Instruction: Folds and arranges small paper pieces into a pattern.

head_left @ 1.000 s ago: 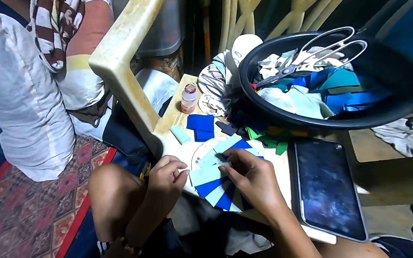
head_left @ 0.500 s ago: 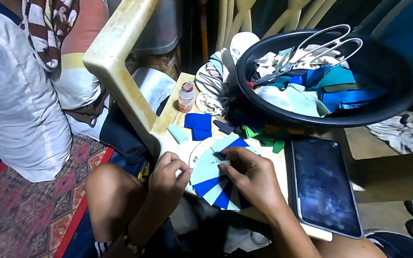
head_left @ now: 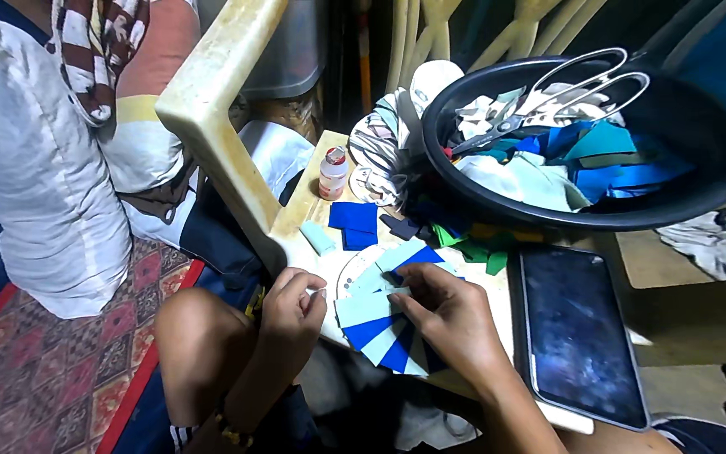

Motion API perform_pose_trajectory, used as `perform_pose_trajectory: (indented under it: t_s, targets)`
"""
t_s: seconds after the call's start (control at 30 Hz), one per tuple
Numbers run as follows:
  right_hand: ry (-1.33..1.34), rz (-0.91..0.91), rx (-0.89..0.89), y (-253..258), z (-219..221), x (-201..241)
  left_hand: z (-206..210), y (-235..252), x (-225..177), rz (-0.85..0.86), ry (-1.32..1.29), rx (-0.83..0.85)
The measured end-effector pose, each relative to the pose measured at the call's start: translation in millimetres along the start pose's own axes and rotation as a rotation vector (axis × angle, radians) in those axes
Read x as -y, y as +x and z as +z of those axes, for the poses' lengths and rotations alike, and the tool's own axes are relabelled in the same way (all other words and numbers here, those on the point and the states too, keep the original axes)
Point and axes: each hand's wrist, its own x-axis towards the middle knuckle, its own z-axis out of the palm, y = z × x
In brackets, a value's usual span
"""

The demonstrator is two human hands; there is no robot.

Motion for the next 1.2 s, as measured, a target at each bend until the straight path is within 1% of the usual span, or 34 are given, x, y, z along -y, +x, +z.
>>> perform_pose_trajectory:
  t_s: [0.1,0.2,0.3,0.4,0.57,0.77,0.83,0.9,0.97,1.1,1.17,1.2]
  targets:
    - [0.001,0.002,0.002,0,0,0,1,-2,-2,0.123,-0.029,-0.008]
    - [0.003,-0.005,0.003,0,0,1,2,-3,-1,0.325,-0.021,0.082]
    - [0.004,-0.005,0.004,0,0,1,4,-4,-3,0.408,0.066,0.188]
    - [0.01,-0.003,0.006,0,0,2,6,-4,-1,0.412,0.114,0.238]
    - [0.007,-0.02,-0.007,0,0,0,7,-5,1,0.388,0.121,0.246]
    - [-0.156,-0.157,-0.15,0,2,2,7,-5,2,0.399,0.125,0.254]
    - [-0.107,-0.195,-0.113,-1,3,4,7,-5,3,0.397,0.123,0.251]
    - [-0.057,-0.225,-0.015,-2,6,5,8,-5,3,0.397,0.121,0.242]
    - [-0.081,-0.243,0.055,-2,10,5,8,-5,4,0.401,0.125,0.232]
    - [-0.126,-0.232,0.085,-1,12,5,7,-3,11,0.432,0.081,0.219]
    - [-0.119,-0.214,0.092,-1,12,6,2,1,12,0.428,0.027,0.255]
    - [-0.116,-0.21,0.095,-2,12,6,-2,4,11,0.406,-0.004,0.298]
